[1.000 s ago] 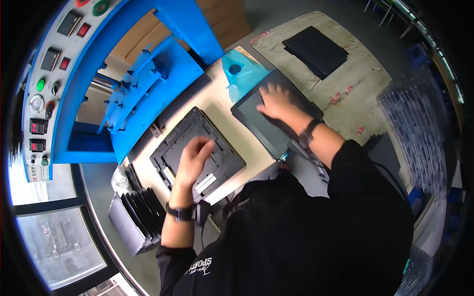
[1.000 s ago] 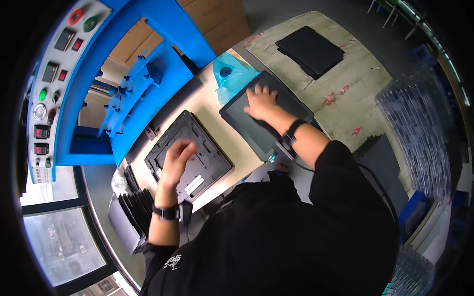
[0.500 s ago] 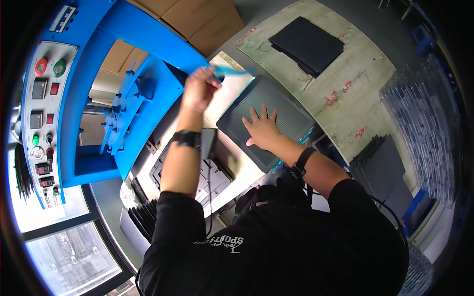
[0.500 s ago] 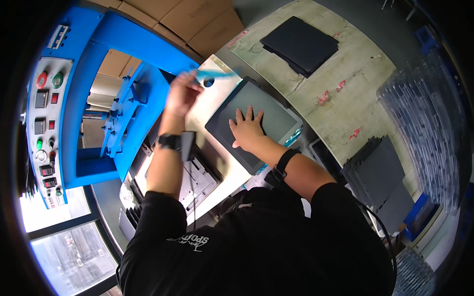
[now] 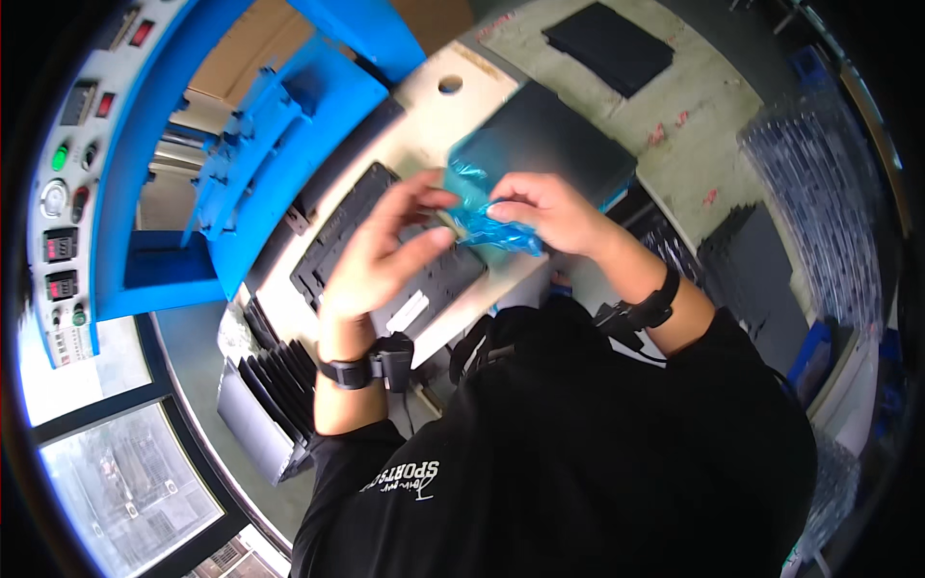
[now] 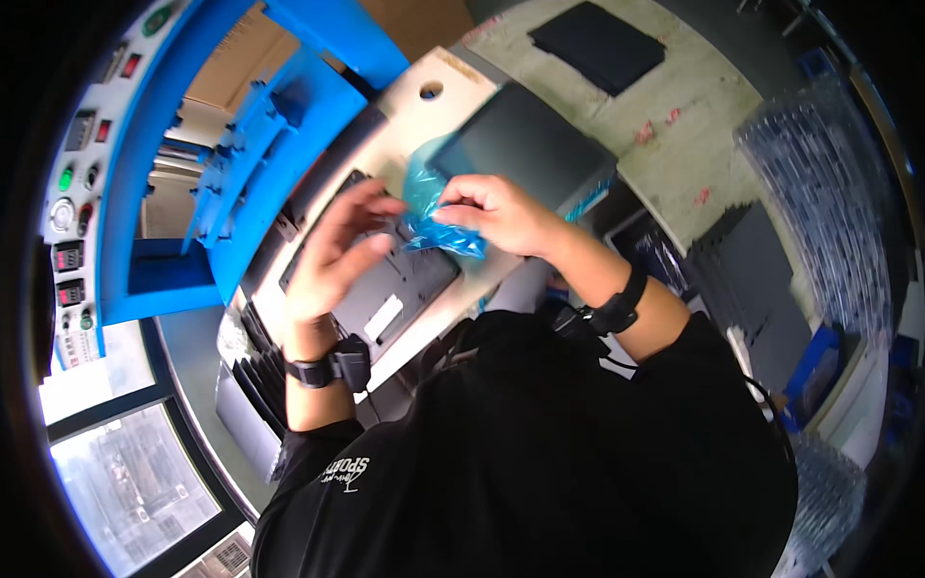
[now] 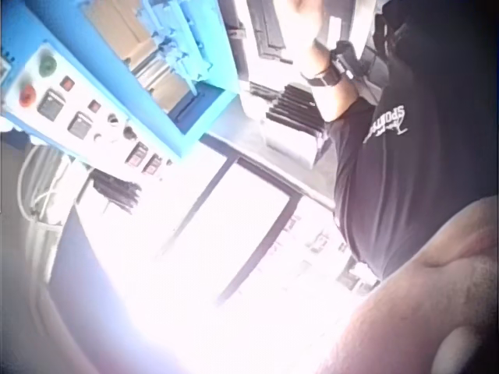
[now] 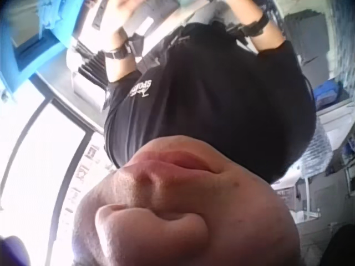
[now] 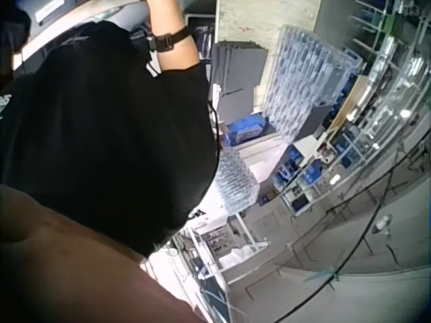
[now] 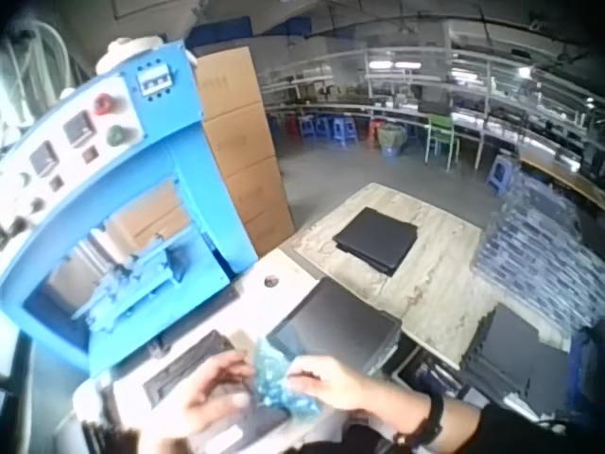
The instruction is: Applying protective or adhesive film to plastic panels and processing them through a press machine.
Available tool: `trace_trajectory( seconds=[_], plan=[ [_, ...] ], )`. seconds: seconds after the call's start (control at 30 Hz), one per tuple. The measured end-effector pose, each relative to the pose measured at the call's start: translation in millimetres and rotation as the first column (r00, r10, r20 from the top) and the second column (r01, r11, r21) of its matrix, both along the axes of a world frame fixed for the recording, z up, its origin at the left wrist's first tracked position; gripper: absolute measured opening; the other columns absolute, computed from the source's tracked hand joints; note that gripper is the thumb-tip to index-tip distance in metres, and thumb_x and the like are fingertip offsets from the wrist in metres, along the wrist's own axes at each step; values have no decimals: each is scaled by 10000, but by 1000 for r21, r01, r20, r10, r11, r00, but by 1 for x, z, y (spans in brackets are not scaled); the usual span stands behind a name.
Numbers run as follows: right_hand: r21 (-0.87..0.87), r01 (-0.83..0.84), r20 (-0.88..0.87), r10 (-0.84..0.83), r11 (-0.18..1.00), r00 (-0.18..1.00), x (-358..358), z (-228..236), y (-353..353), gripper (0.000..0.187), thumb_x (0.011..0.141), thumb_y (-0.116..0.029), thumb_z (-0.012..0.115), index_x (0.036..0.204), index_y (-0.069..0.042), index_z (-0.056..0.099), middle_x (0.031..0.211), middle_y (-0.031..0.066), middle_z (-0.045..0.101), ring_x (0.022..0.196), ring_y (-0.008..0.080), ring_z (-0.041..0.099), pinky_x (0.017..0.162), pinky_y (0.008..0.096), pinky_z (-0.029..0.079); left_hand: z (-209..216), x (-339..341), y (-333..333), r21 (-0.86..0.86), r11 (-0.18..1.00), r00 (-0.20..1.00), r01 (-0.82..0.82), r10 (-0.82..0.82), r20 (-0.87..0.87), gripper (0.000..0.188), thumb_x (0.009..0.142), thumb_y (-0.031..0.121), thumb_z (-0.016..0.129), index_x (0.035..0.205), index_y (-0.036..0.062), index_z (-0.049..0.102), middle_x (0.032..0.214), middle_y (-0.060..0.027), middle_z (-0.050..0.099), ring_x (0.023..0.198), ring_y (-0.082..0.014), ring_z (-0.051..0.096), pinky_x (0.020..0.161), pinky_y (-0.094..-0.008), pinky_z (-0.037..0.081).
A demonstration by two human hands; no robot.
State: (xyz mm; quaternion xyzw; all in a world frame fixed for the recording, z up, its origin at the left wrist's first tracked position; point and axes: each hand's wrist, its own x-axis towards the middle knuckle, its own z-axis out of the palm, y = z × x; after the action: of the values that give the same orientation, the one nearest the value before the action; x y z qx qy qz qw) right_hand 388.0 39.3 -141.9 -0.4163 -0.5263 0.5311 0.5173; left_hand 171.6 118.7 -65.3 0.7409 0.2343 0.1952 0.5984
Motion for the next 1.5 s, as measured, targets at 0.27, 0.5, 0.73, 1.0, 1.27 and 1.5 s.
trace_trajectory(
  seconds=[0.27,0.5,0.73,1.0,1.27,1.5],
  plan=[
    [-556,-54,475,371,830,798,-47,-183,-138,171,794,-139,692,873,-8,615,799,96,619,786,201,597,718,336,470,-23,-136,-52,-127,962,968,-243,231,-99,305,899,72,578,1186,-27,549,1059,-121,644,1007,-190,592,918,-305,429],
    [-186,199,814,37,962,579,-156,-342,-78,273,805,-119,537,1048,-13,603,1040,235,623,945,383,605,817,443,484,-46,-163,-75,-8,866,866,-500,500,17,229,934,165,517,997,-51,556,876,-179,643,830,-228,612,836,-322,447],
    [-378,164,626,121,911,771,-175,-339,21,303,808,-130,527,1079,-15,596,1054,235,623,953,377,608,832,452,482,-95,-178,-109,-40,845,845,-534,534,6,360,913,345,576,896,-8,509,702,-134,562,663,-246,565,665,-401,478],
    [-522,90,393,146,849,908,-178,-312,19,337,810,-142,516,1115,-16,589,1070,235,623,963,370,612,849,462,479,-104,-161,-134,-62,791,794,-609,607,-46,331,882,325,631,874,5,545,691,-107,580,652,-232,581,705,-406,478],
    [-272,-114,838,294,955,460,-160,-332,-96,297,805,-267,553,1014,-70,625,957,171,654,932,309,623,867,546,432,-40,-100,-148,-130,876,873,-464,477,98,240,890,185,606,924,-50,570,782,-160,616,755,-250,609,757,-377,502],
    [-532,483,797,218,696,564,28,-310,-317,274,804,-281,570,788,-34,688,842,193,670,788,358,650,697,476,503,-14,-43,-128,-239,952,887,-194,274,371,156,944,123,522,914,-26,554,816,-123,604,767,-194,587,788,-351,488]
  ],
)
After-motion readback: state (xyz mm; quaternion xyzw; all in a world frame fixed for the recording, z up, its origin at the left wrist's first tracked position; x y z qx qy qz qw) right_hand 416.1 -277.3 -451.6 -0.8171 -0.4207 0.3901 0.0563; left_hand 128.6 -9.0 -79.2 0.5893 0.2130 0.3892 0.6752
